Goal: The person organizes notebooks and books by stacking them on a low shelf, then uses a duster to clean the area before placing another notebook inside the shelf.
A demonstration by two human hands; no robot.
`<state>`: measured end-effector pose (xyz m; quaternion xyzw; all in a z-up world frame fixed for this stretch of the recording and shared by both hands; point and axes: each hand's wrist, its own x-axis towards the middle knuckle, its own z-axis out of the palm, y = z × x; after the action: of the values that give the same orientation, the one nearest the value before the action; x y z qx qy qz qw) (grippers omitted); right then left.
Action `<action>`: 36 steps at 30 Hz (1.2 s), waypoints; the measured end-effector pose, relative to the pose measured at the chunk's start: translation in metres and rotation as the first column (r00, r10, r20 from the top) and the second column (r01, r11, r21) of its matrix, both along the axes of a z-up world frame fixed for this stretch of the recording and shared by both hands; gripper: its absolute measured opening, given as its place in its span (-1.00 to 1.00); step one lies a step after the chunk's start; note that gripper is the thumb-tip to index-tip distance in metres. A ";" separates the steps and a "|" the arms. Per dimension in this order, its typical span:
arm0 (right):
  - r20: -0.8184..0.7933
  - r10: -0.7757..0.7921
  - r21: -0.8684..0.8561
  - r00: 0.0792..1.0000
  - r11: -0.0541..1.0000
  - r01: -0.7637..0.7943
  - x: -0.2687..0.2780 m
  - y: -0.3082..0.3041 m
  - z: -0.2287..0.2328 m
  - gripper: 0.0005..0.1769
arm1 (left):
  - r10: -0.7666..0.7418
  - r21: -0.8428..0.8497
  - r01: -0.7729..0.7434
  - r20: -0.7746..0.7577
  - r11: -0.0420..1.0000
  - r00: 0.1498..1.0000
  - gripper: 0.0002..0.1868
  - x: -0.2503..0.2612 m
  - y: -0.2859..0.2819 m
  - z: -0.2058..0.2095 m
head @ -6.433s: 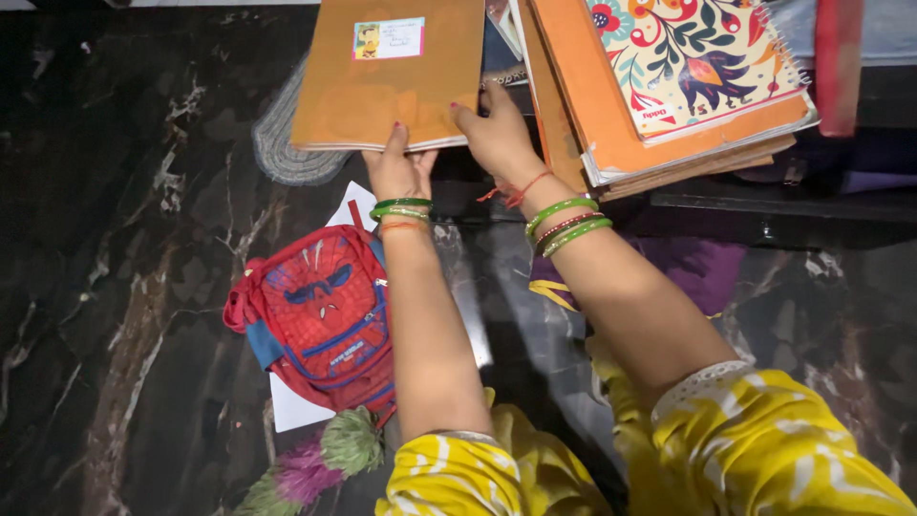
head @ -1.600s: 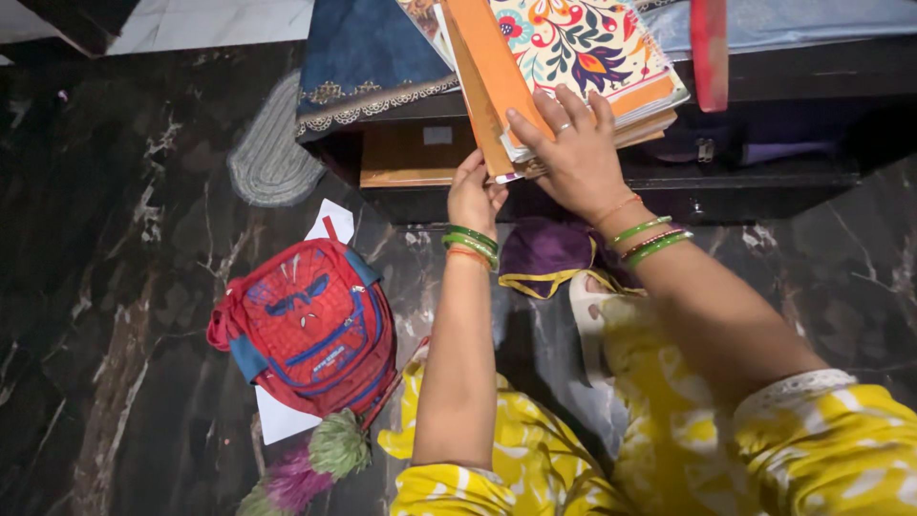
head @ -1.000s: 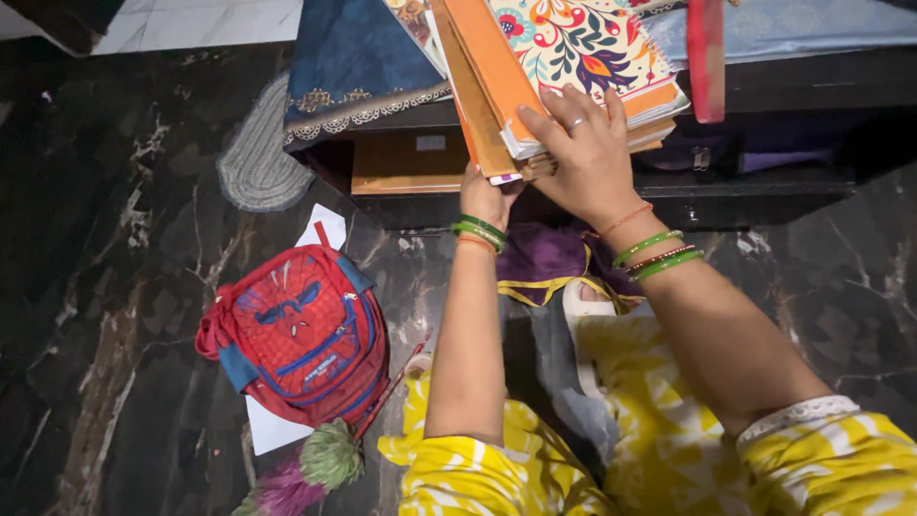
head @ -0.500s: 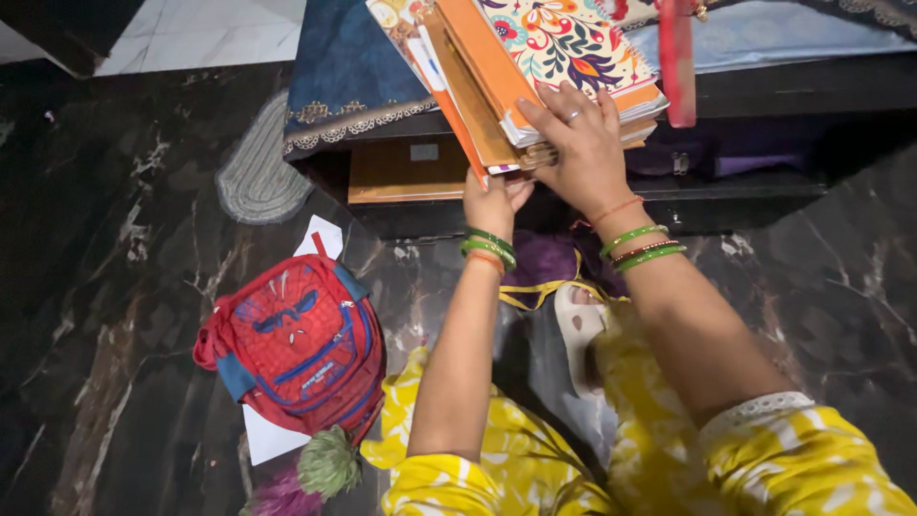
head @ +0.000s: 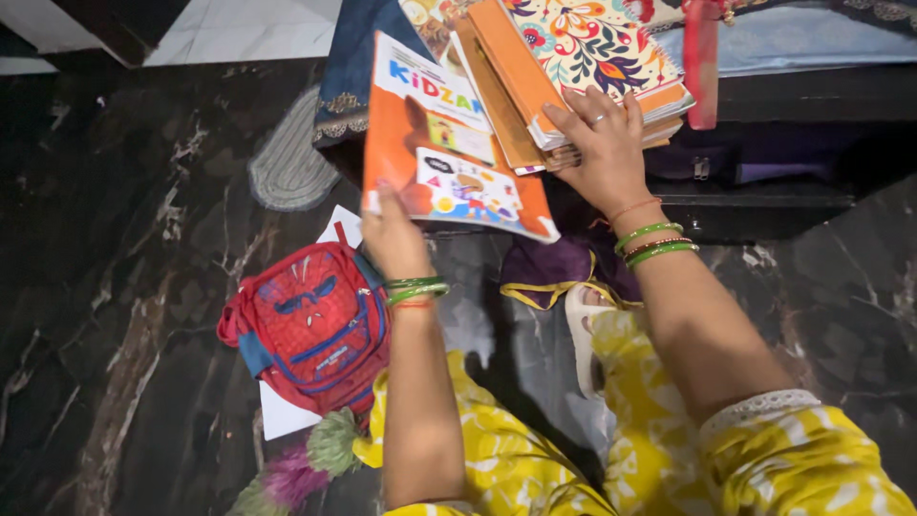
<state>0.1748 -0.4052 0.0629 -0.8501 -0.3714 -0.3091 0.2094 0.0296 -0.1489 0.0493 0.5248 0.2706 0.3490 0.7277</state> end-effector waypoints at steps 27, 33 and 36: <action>-0.776 0.131 -0.057 0.618 0.959 -0.276 -0.112 0.134 -0.063 0.30 | -0.158 -0.502 0.290 0.288 0.815 0.944 -0.45 -0.100 0.170 -0.060; -0.923 -0.143 -0.045 0.358 0.962 0.268 -0.086 0.146 -0.134 0.50 | -0.088 -0.542 0.236 0.285 0.806 0.955 -0.52 -0.080 0.183 -0.117; -0.914 -0.149 -0.035 0.376 0.956 0.292 -0.065 0.140 -0.150 0.46 | -0.042 -0.557 0.172 0.237 0.812 0.970 -0.52 -0.073 0.183 -0.128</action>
<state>0.1100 -0.2652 -0.0867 -0.9062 -0.0600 0.1530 0.3895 -0.0439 0.0337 -0.0790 0.2551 0.2531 0.2639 0.8951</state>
